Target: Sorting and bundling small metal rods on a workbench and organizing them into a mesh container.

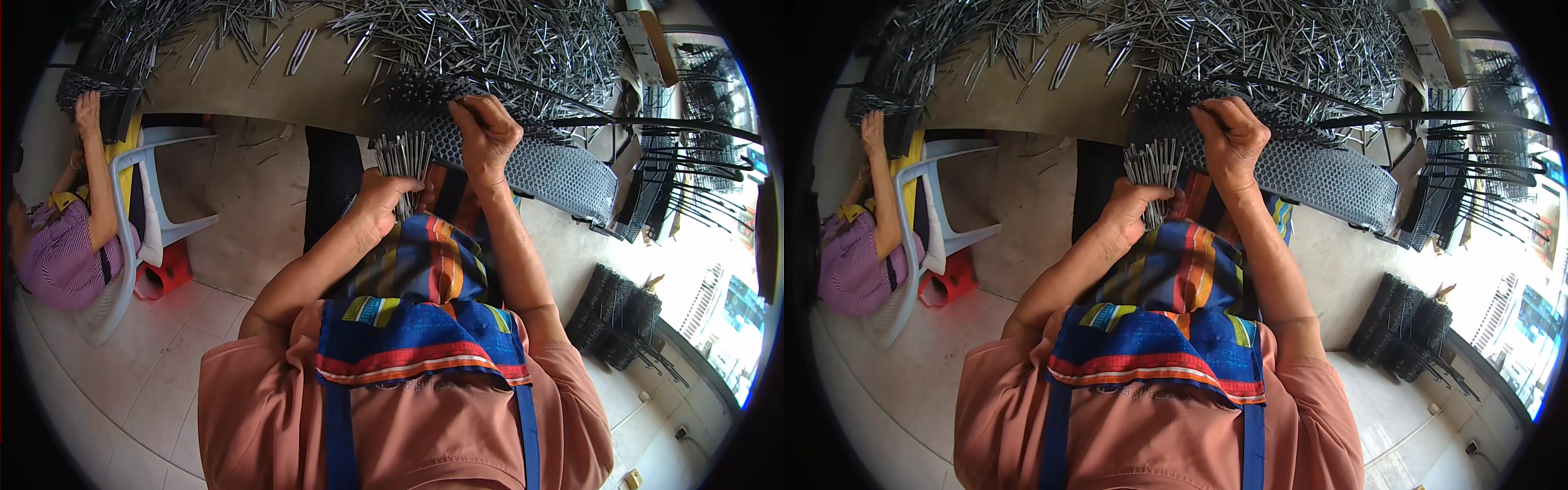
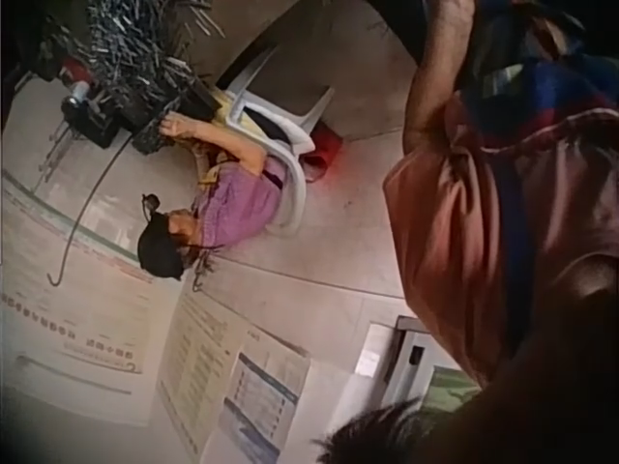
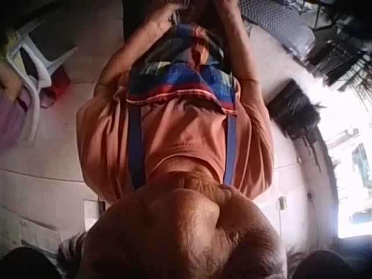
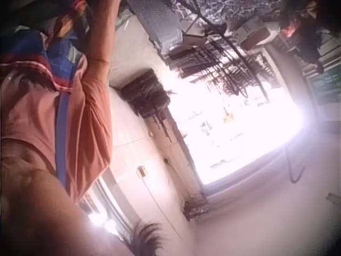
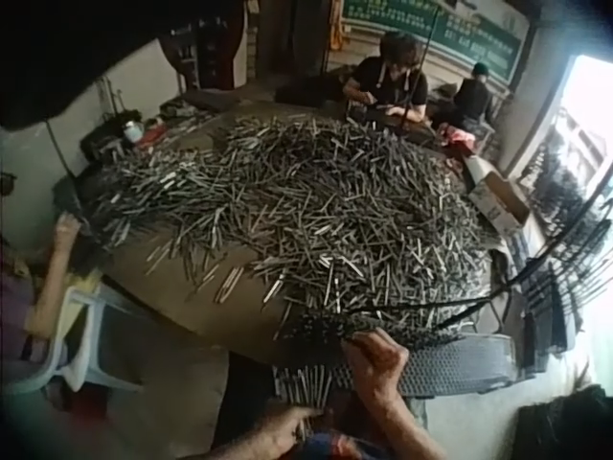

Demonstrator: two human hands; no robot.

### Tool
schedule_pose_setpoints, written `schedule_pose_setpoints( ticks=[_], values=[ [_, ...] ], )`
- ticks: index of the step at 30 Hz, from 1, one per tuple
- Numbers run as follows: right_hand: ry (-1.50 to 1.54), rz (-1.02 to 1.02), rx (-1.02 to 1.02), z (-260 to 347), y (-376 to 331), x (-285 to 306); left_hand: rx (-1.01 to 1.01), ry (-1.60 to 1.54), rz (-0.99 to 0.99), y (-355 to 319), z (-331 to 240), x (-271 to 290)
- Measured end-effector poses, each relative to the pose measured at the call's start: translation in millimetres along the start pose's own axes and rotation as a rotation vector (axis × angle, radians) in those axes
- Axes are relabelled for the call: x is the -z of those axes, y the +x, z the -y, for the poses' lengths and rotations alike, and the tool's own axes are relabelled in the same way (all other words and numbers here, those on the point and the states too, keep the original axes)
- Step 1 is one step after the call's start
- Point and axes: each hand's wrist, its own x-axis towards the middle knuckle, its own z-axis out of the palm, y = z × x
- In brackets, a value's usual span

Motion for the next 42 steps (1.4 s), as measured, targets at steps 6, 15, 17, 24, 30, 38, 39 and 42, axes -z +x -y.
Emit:
schedule_pose_setpoints(
  ticks=[6,15,17,24,30,38,39,42],
  values=[
    [-0.022,0.023,0.009,-5,-4,-3,-0.025,-0.019,-0.006,-2,-1,-4],
    [-0.205,0.079,0.055,1,1,-7,0.009,-0.036,-0.003,3,1,-4],
    [-0.280,0.136,0.098,1,-1,-4,0.019,-0.042,0.003,1,2,-3],
    [0.077,0.572,-0.681,6,-23,20,-0.048,-0.040,0.180,-7,-5,-11],
    [0.278,0.127,-0.693,14,-29,30,-0.002,-0.043,0.009,-6,2,-11],
    [0.122,-0.138,-0.099,-9,-9,21,-0.089,0.044,-0.029,-7,5,-18],
    [0.123,-0.137,-0.099,-11,-8,20,-0.042,0.027,-0.044,-5,5,-18],
    [0.151,-0.137,-0.054,-11,-6,16,0.027,-0.005,-0.048,-1,8,-15]
  ],
)
